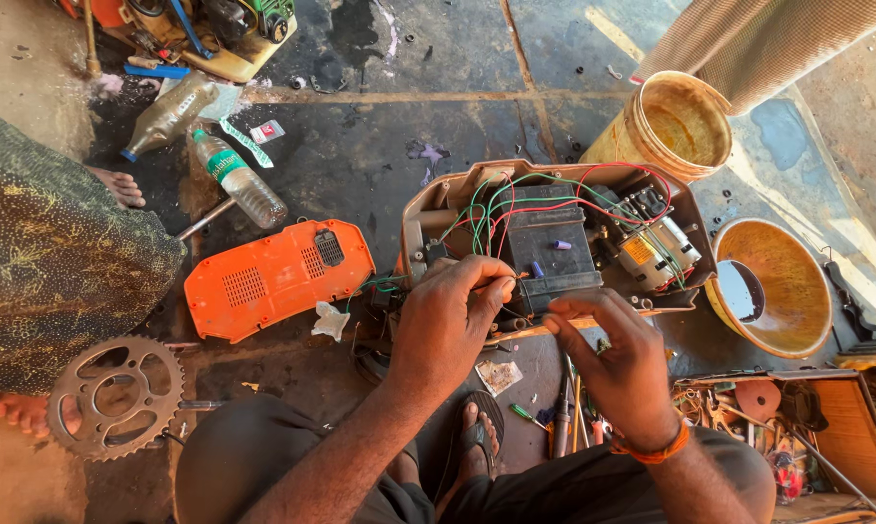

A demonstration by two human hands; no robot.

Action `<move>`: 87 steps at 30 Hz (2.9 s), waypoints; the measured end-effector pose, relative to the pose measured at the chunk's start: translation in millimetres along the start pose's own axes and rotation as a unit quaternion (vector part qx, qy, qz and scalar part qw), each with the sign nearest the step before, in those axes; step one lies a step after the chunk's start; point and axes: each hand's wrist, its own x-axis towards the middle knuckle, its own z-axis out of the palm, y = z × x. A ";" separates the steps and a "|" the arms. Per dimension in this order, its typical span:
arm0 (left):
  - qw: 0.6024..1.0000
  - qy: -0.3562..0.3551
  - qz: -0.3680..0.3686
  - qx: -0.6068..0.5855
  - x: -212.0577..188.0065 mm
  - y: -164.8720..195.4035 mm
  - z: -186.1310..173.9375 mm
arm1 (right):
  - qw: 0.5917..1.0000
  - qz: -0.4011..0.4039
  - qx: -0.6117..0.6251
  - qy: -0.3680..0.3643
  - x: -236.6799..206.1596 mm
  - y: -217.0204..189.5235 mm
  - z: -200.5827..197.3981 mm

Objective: The person sits on the floor and works on a small electronic device, repeatedly stripping wire ends and twisting them together. They handle multiple colored wires and connect them to a battery and other components inside a plastic housing.

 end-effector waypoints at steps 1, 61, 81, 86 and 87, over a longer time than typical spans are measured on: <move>1.000 0.002 0.003 -0.002 0.2 -0.2 0.1 | 1.000 -0.005 -0.009 -0.001 -0.7 -1.5 -0.3; 0.982 -0.043 -0.136 -0.125 6.9 -1.3 -12.9 | 0.982 -0.117 -0.118 0.086 -1.8 -31.1 1.9; 1.000 0.022 0.000 0.022 -17.3 2.2 -33.6 | 0.998 0.026 -0.011 0.057 8.2 -5.6 -0.4; 0.998 0.052 -0.018 0.007 -18.4 -4.2 -29.9 | 0.989 0.128 0.066 0.042 2.2 17.7 -4.8; 0.998 0.055 -0.030 -0.003 -17.5 -5.6 -29.6 | 0.985 0.148 0.080 0.039 1.0 21.0 -5.5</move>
